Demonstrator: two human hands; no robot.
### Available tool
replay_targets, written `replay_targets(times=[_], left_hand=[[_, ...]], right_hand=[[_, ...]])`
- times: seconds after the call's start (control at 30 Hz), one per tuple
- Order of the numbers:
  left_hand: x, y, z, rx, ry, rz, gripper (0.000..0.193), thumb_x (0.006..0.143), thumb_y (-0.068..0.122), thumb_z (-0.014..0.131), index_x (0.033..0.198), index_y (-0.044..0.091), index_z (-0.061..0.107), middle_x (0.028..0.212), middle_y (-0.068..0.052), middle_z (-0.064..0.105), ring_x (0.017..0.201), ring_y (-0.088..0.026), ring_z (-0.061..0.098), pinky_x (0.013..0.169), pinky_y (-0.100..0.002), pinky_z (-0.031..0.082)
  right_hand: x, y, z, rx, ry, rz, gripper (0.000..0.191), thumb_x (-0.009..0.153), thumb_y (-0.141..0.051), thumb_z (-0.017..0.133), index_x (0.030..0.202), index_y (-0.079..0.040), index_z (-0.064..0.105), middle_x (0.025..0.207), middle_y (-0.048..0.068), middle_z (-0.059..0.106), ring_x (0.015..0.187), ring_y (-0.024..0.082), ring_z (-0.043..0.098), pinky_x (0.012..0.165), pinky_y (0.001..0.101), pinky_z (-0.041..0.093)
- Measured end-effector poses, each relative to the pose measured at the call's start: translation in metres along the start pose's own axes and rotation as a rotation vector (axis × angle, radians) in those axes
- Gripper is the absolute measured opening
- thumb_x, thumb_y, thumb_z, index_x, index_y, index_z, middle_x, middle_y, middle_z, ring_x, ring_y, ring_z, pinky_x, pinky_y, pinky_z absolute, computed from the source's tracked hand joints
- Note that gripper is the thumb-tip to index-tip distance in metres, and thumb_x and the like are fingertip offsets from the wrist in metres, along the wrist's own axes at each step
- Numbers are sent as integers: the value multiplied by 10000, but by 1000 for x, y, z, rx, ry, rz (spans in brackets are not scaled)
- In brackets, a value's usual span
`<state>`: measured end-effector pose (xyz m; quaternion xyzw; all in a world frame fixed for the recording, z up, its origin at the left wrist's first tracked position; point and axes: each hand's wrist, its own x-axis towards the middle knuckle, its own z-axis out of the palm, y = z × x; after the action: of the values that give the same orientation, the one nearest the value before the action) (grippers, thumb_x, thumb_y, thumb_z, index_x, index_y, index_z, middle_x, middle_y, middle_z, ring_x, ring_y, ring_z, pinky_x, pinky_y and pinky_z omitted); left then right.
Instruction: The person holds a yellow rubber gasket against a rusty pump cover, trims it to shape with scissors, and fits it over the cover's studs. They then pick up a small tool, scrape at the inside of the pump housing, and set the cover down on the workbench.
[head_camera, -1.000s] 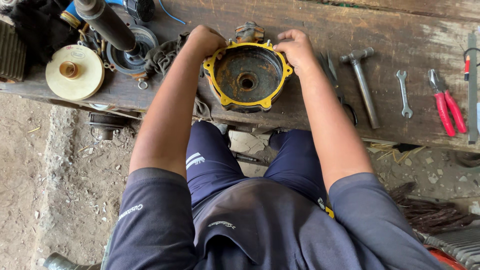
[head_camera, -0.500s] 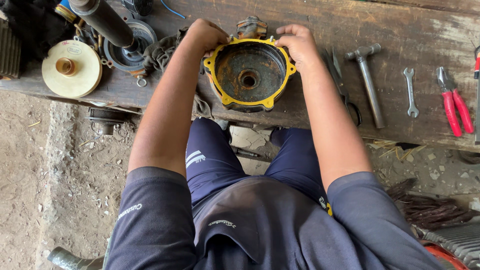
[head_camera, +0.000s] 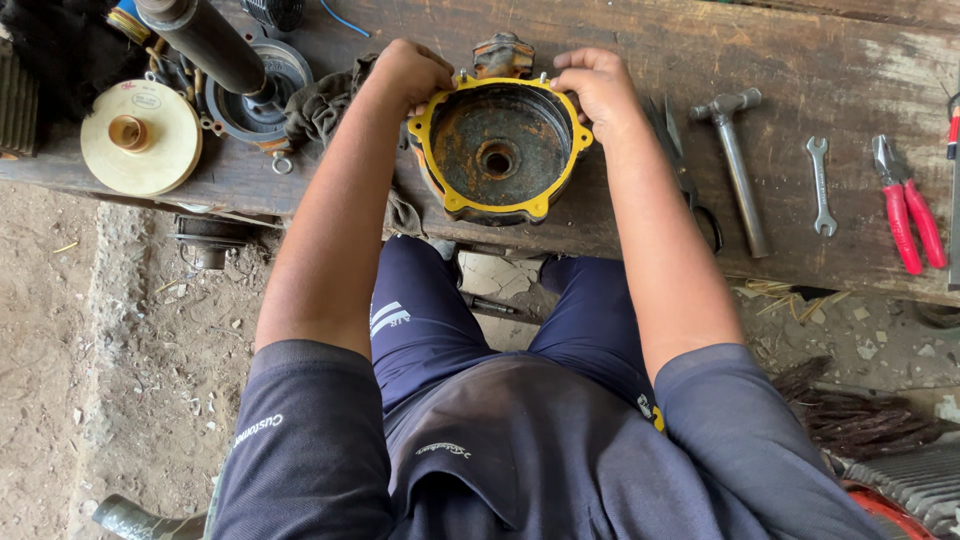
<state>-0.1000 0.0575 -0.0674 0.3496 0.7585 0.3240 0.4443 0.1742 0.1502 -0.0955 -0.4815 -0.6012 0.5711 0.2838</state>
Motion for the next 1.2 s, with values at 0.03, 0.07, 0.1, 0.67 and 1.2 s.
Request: replay_targets(times=[0.03,0.07,0.1,0.67,1.2], left_hand=[[2,-2,1,-34,13,36,235,738,85,842,969,49,816,741,-76,743,467,-135,578,424,-312,445],[3,-4,3,-67,25,71,237,731,79,846,963,40,820,753,-71,761,478,-126,584,421,-313,434],[5,-5,3,-77,23,80,234,730,75,848,959,35,821,763,-72,768,501,-116,628,442,-291,480],[5,0,8,25,42,20,161,787,114,804,943,85,836,765,-64,773,447,-115,578,392,-281,460],[10,7,9,3,21,-61,134,820,115,767,885,-1,778,728,-84,725,473,-151,612,379,-312,465]], right_hand=[[0,0,0,-8,-11,23,287,803,-65,751,1090,-67,751,831,32,755,576,77,612,443,233,417],[0,0,0,-15,-22,48,284,804,-69,749,1088,-70,751,829,26,758,562,73,594,443,227,411],[0,1,1,-14,-22,48,279,802,-68,750,1080,-71,756,825,24,756,557,70,592,442,226,413],[0,-1,7,8,43,31,168,817,-71,750,975,-50,802,798,60,775,571,98,665,424,236,457],[12,-4,8,-16,-31,39,97,786,-28,732,869,-37,783,723,53,743,468,72,569,394,224,400]])
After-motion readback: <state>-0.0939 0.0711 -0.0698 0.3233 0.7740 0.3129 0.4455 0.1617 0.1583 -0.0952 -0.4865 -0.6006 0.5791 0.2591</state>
